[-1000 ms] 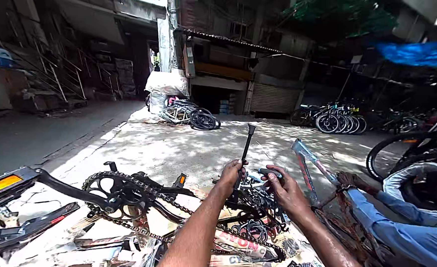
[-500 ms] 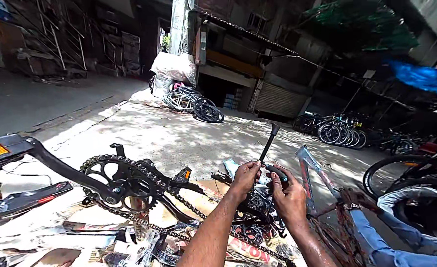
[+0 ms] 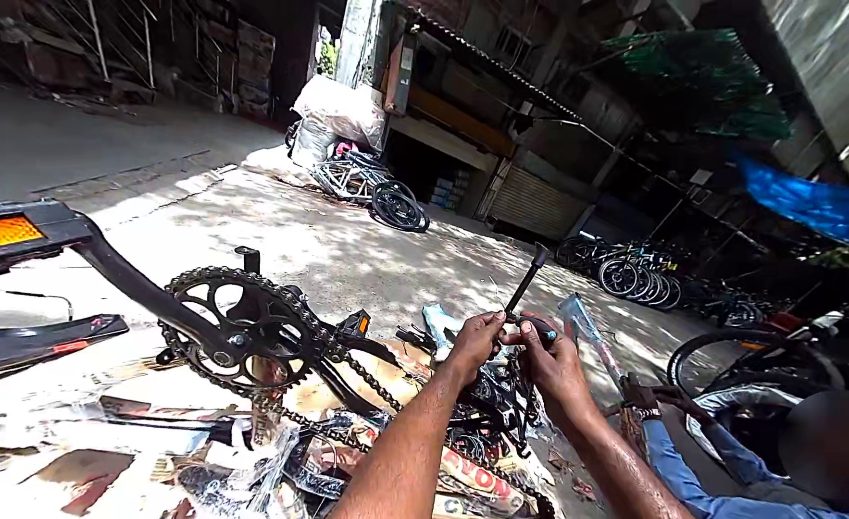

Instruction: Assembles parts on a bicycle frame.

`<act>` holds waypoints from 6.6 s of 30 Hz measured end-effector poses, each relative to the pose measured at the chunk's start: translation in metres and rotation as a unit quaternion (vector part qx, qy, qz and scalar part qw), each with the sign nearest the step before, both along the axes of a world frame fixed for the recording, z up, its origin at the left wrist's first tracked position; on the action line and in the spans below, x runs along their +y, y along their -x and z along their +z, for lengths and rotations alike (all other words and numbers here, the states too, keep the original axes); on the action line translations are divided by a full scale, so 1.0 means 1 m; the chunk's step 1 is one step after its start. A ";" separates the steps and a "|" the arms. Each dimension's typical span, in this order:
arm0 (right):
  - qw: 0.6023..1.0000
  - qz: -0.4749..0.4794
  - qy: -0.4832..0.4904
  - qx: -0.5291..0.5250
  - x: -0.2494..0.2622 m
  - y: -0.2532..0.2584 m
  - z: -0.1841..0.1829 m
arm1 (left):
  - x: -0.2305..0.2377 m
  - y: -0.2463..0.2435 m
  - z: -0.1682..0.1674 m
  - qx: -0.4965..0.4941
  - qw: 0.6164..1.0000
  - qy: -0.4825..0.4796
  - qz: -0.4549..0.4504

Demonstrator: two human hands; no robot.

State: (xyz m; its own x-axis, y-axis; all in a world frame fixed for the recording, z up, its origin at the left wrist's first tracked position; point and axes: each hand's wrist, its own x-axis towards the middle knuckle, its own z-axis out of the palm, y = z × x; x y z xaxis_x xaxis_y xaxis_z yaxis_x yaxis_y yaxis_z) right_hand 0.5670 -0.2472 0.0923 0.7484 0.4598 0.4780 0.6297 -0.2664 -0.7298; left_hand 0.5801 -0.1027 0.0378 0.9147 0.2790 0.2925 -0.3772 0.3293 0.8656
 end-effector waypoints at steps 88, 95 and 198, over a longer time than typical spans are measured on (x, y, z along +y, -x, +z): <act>0.710 -0.014 0.479 -0.516 0.017 0.017 0.086 | -0.005 0.003 0.024 -0.002 0.999 -0.005 0.036; 0.714 -0.005 0.465 -0.523 0.006 0.005 0.079 | 0.000 -0.007 0.015 -0.052 0.998 0.020 -0.002; 0.806 -0.071 0.184 -0.559 0.010 -0.064 0.063 | -0.005 -0.009 0.006 -0.016 0.998 -0.040 0.043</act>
State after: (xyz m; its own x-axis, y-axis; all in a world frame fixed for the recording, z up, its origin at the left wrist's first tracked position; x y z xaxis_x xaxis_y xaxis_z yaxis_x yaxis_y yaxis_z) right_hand 0.6314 -0.2375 0.1558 0.0036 0.6710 0.7414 0.7827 -0.4633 0.4156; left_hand 0.5895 -0.1081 0.0439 0.8784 0.3308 0.3451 -0.4284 0.2248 0.8752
